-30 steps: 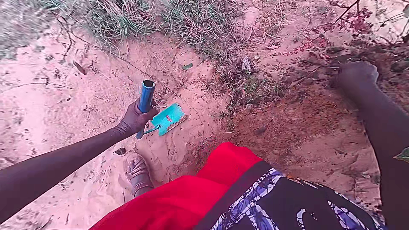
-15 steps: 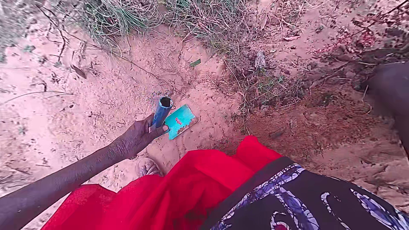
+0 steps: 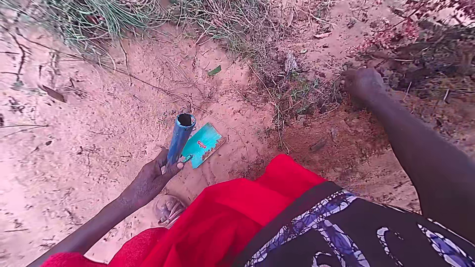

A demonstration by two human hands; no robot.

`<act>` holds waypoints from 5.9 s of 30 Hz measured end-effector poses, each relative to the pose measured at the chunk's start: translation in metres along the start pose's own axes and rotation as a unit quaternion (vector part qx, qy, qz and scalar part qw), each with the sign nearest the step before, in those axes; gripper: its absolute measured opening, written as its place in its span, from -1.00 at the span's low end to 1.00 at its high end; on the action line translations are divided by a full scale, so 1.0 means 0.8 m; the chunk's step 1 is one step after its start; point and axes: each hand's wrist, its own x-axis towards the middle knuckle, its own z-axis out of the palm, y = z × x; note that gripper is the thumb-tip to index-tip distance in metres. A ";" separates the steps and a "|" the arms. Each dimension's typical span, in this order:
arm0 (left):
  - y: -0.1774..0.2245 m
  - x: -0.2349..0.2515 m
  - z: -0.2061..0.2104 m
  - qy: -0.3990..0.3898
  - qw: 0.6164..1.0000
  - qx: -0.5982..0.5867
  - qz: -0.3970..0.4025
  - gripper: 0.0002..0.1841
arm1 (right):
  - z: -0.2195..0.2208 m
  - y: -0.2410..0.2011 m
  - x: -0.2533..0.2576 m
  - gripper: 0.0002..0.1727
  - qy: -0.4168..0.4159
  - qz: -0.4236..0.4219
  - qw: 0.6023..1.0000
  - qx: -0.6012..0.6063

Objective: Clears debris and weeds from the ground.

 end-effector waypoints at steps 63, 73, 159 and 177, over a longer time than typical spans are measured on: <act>-0.012 -0.012 0.012 -0.003 0.998 0.049 -0.048 -0.28 | -0.050 0.058 -0.039 -0.76 0.024 0.089 0.986 -0.139; -0.010 -0.009 0.017 0.014 0.998 0.052 -0.042 -0.30 | -0.049 0.091 -0.011 -0.63 0.106 0.081 0.985 0.112; -0.026 -0.005 0.023 -0.010 0.996 0.044 -0.078 -0.45 | 0.032 -0.001 -0.070 -0.50 -0.233 -0.125 0.953 -0.146; -0.029 0.000 0.020 -0.012 0.995 0.036 -0.090 -0.48 | 0.003 0.001 -0.008 -0.68 0.026 0.009 0.996 0.085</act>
